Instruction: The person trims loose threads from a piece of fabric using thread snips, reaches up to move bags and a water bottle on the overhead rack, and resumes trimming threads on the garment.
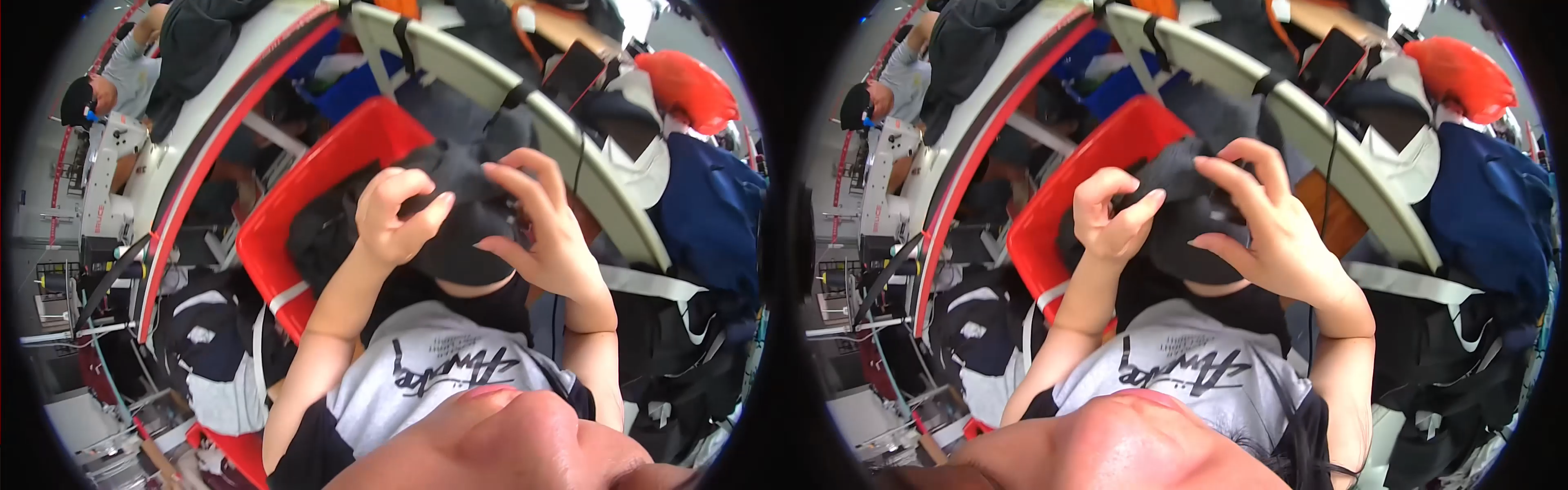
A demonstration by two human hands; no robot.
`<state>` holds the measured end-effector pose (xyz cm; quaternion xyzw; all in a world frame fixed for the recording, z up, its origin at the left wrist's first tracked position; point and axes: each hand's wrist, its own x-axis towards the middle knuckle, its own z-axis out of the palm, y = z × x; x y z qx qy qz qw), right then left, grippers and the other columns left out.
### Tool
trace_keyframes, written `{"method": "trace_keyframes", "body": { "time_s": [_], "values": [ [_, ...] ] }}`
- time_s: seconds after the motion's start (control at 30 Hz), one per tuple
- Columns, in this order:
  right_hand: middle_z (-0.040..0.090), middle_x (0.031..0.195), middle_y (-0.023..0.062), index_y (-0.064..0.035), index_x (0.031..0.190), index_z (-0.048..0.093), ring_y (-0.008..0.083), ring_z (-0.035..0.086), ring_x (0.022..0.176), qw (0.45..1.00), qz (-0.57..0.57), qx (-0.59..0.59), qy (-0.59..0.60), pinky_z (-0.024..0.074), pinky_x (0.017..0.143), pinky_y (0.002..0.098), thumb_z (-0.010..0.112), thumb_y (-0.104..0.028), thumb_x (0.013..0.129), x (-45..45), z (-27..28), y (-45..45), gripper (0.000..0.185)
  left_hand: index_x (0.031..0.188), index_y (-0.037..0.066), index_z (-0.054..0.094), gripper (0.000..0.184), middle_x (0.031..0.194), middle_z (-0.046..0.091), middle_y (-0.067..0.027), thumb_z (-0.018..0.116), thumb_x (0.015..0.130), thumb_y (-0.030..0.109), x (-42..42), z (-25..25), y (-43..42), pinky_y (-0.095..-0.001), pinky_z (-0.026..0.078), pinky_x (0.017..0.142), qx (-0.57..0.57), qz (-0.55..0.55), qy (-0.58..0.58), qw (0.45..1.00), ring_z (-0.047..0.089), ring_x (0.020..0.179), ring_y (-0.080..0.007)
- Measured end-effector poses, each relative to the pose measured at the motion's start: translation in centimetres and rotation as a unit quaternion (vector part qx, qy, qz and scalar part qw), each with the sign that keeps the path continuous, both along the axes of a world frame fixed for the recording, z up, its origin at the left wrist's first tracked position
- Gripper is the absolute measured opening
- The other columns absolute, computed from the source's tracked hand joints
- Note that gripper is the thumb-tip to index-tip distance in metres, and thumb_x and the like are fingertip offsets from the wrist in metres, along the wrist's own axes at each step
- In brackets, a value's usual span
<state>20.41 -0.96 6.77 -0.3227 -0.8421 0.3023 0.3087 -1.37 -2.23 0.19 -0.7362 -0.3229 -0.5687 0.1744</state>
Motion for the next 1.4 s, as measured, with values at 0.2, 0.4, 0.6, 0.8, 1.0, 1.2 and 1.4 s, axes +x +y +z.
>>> {"method": "trace_keyframes", "body": {
  "time_s": [0.2,0.4,0.6,0.8,1.0,1.2,1.4],
  "values": [
    [0.054,0.108,0.0122,0.0022,0.123,0.048,0.0084,0.047,0.068,0.950,0.073,-0.219,0.211,0.0426,0.061,0.0229,0.043,0.005,0.094,-0.1,-2.9,-3.0,0.030,0.077,0.010,0.069,0.023,0.092,0.054,-0.0070,0.074,0.055,0.004,0.6,-0.6,0.2,-0.0280,0.043,0.050,0.019,-0.043,0.021,0.999,0.055,0.064,-0.0184],
    [0.068,0.086,0.0124,0.0000,0.108,0.050,0.0068,0.051,0.053,0.840,0.083,-0.443,0.301,0.0387,0.049,0.0192,0.034,-0.015,0.105,-0.8,-3.5,-2.5,0.022,0.077,0.010,0.069,0.023,0.092,0.053,-0.0067,0.072,0.054,0.006,0.5,-0.4,0.3,-0.0280,0.045,0.052,0.017,-0.046,0.033,0.998,0.055,0.061,-0.0170],
    [0.068,0.078,0.0101,0.0008,0.099,0.055,0.0030,0.047,0.047,0.851,0.080,-0.460,0.241,0.0360,0.043,0.0181,0.040,-0.018,0.104,-1.3,-3.4,-1.5,0.025,0.078,0.010,0.069,0.021,0.092,0.053,-0.0062,0.074,0.057,0.009,0.8,-0.2,0.4,-0.0280,0.045,0.053,0.015,-0.044,0.033,0.998,0.055,0.061,-0.0163],
    [0.067,0.072,0.0066,0.0007,0.096,0.058,0.0018,0.042,0.043,0.859,0.071,-0.451,0.233,0.0349,0.041,0.0181,0.042,-0.015,0.103,-1.6,-4.0,-1.2,0.023,0.079,0.010,0.068,0.020,0.092,0.053,-0.0056,0.080,0.063,0.015,0.6,-0.2,0.4,-0.0273,0.045,0.053,-0.006,-0.055,0.048,0.997,0.055,0.061,-0.0158],
    [0.066,0.071,0.0057,0.0011,0.096,0.058,0.0018,0.042,0.043,0.861,0.072,-0.448,0.230,0.0344,0.041,0.0188,0.043,-0.015,0.103,-1.7,-4.1,-1.2,0.023,0.080,0.010,0.068,0.021,0.092,0.053,-0.0056,0.080,0.064,0.014,0.5,0.0,0.2,-0.0275,0.045,0.053,-0.015,-0.056,0.053,0.997,0.055,0.061,-0.0153],
    [0.065,0.070,0.0051,0.0013,0.096,0.059,0.0019,0.043,0.044,0.867,0.066,-0.439,0.226,0.0351,0.042,0.0189,0.043,-0.015,0.103,-1.9,-4.2,-1.2,0.023,0.081,0.010,0.068,0.020,0.093,0.053,-0.0059,0.079,0.064,0.013,0.6,-0.1,0.1,-0.0278,0.045,0.053,-0.016,-0.055,0.048,0.997,0.056,0.062,-0.0160],
    [0.065,0.069,0.0045,0.0012,0.096,0.059,0.0021,0.045,0.047,0.870,0.057,-0.429,0.236,0.0367,0.044,0.0187,0.044,-0.014,0.102,-2.1,-4.3,-1.5,0.022,0.082,0.010,0.069,0.021,0.095,0.053,-0.0065,0.079,0.064,0.013,0.6,-0.3,0.2,-0.0283,0.046,0.054,-0.014,-0.062,0.038,0.997,0.056,0.064,-0.0169]
  ]
}}
